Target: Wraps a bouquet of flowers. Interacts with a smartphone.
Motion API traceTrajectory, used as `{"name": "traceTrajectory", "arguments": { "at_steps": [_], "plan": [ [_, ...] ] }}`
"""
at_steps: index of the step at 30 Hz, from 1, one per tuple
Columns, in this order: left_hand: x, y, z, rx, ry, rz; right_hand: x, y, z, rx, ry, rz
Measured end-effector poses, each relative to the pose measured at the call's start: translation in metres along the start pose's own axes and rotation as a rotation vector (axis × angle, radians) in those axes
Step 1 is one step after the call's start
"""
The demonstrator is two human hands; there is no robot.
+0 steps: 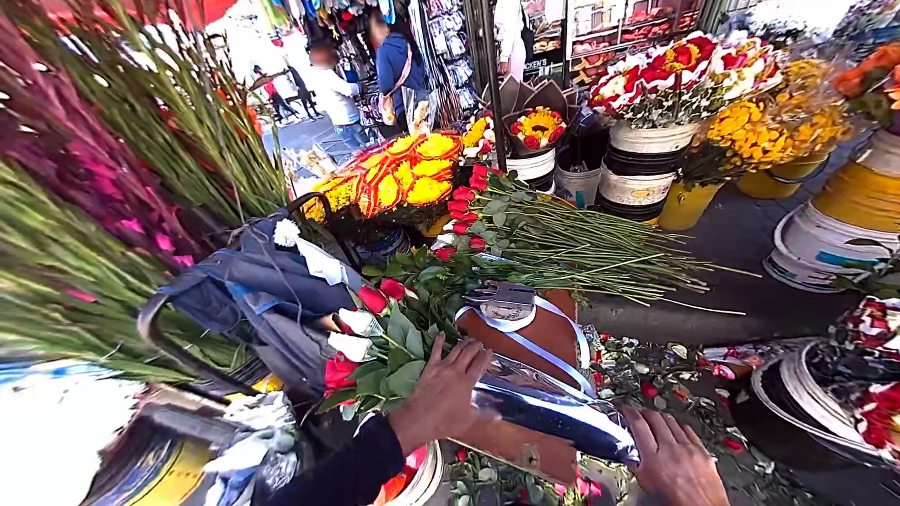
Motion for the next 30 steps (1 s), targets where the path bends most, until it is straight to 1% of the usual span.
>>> {"name": "traceTrajectory", "arguments": {
  "at_steps": [2,5,9,12,13,15,17,18,19,20,21,22,24,26,28,30],
  "plan": [
    [0.014,0.005,-0.009,0.04,-0.09,-0.048,0.001,-0.001,-0.001,0.04,0.02,-0.014],
    [0.029,0.013,-0.016,0.068,-0.177,-0.103,0.001,0.001,-0.003,0.051,0.029,-0.023],
    [0.029,0.019,-0.02,0.159,-0.204,-0.149,0.002,0.001,-0.003,0.052,0.023,-0.018],
    [0.027,0.022,-0.023,0.188,-0.262,-0.131,0.002,0.001,-0.005,0.042,0.022,-0.021],
    [0.025,0.021,-0.026,0.16,-0.309,-0.101,0.002,0.001,-0.005,0.043,0.026,-0.017],
    [0.022,0.016,-0.03,0.051,-0.417,0.018,0.001,0.001,-0.005,0.051,0.035,-0.012],
    [0.02,0.004,-0.03,-0.05,-0.533,0.142,0.001,0.002,-0.005,0.096,0.047,0.011],
    [0.02,-0.001,-0.03,-0.071,-0.584,0.176,0.001,0.004,-0.007,0.144,0.066,0.047],
    [0.021,-0.004,-0.03,-0.075,-0.62,0.179,0.002,0.006,-0.011,0.214,0.106,0.103],
    [0.022,-0.006,-0.029,-0.081,-0.642,0.157,0.003,0.009,-0.017,0.303,0.166,0.172],
    [0.025,-0.005,-0.028,-0.098,-0.67,0.125,0.006,0.014,-0.025,0.353,0.217,0.218],
    [0.029,-0.004,-0.024,-0.136,-0.704,0.093,0.011,0.021,-0.034,0.34,0.246,0.219],
    [0.034,0.0,-0.012,-0.229,-0.82,0.058,0.028,0.037,-0.052,0.237,0.324,0.147],
    [0.038,0.005,-0.007,-0.311,-0.925,0.053,0.049,0.049,-0.054,0.137,0.428,0.088],
    [0.04,0.008,-0.004,-0.37,-1.012,0.043,0.062,0.05,-0.041,0.107,0.57,0.151],
    [0.041,0.011,-0.003,-0.414,-1.084,0.015,0.063,0.049,-0.027,0.104,0.676,0.274]
  ]
}}
Point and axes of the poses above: each hand's wrist, its own y-axis towards the middle knuckle, its own z-axis out of the palm, x = y × z, the point moved 7 cm from there along y, towards the middle knuckle, and after that the axes turned 4 degrees about z, right-handed, at the moved point
